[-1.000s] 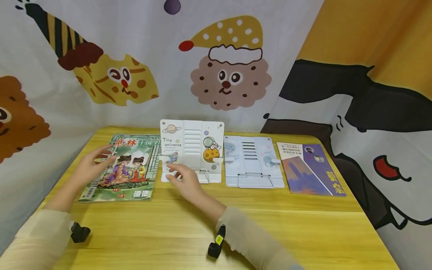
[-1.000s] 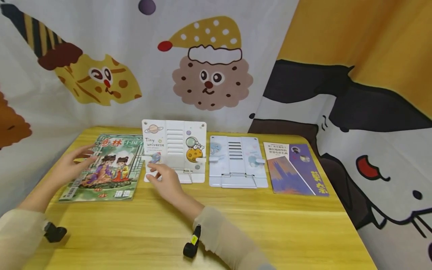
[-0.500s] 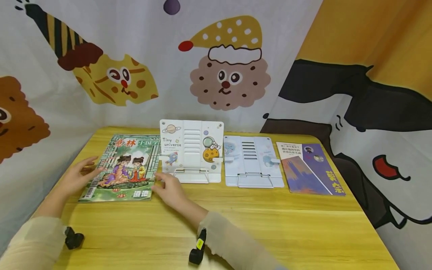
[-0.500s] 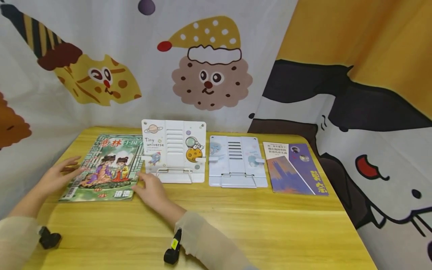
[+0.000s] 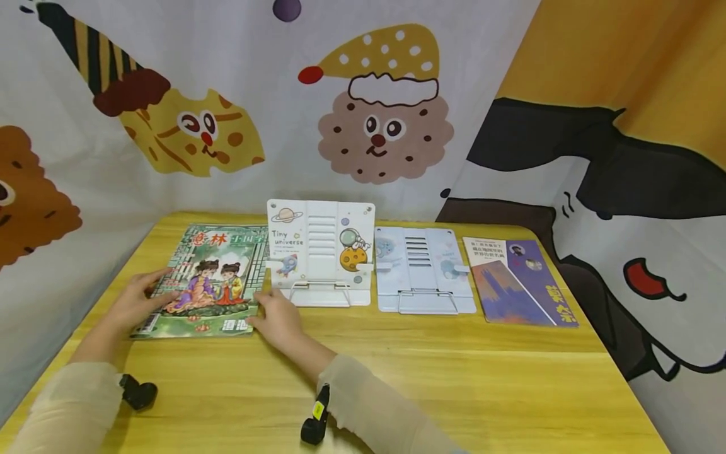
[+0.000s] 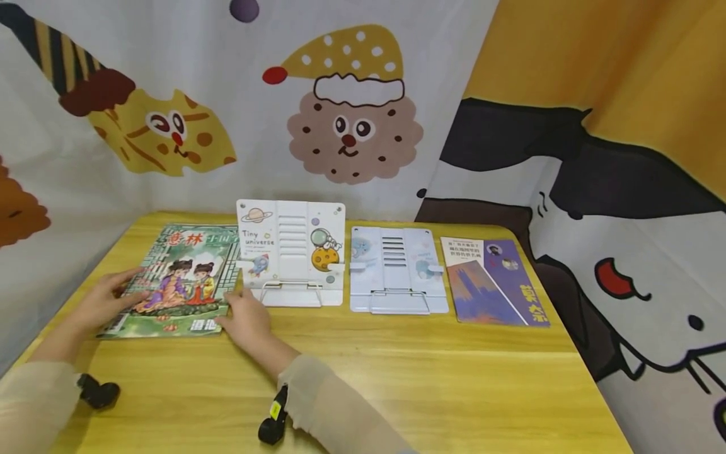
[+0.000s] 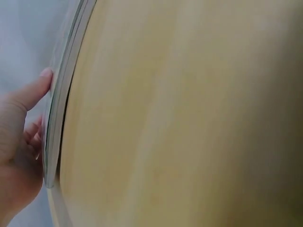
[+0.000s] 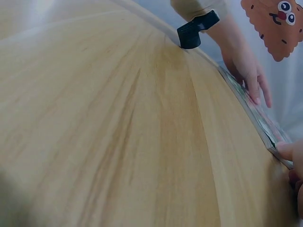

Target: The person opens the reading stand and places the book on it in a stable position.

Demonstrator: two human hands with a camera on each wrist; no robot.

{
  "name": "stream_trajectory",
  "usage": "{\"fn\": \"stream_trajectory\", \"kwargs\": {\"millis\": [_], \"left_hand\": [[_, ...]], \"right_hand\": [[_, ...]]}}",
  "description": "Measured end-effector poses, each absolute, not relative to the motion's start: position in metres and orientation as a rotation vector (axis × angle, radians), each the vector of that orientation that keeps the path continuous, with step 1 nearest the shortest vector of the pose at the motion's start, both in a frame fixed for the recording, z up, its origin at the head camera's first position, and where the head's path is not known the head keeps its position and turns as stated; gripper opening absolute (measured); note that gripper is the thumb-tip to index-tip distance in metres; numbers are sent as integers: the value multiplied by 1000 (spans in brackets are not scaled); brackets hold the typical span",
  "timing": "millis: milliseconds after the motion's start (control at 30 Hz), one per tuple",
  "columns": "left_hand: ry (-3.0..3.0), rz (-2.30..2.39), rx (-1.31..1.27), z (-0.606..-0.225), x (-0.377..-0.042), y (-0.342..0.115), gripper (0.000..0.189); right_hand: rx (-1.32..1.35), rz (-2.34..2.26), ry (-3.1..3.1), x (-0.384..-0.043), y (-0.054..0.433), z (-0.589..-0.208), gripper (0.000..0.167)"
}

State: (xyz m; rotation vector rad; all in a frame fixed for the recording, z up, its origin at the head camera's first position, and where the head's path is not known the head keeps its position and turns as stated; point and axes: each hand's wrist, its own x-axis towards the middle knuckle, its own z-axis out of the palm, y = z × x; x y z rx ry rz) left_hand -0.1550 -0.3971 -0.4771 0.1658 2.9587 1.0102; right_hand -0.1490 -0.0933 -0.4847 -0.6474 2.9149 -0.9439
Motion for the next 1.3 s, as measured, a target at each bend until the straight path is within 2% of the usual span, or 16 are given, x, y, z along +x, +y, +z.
{"fn": "stream_trajectory", "kwargs": {"millis": [167, 367, 800, 1300], "left_hand": [[2893, 1016, 137, -473, -154, -397, 70], [2635, 1218, -84, -473, -156, -399, 82], [2527, 1522, -212, -473, -130, -398, 67], [2390, 2154, -3, -469, -108, -402, 65]], "right_hand": [[-669, -879, 2913, -148, -96, -487, 53], [-710, -838, 2924, -148, -94, -486, 52], [-753, -834, 2884, -149, -92, -483, 53], [-713, -895, 2775, -155, -95, -477, 84]]}}
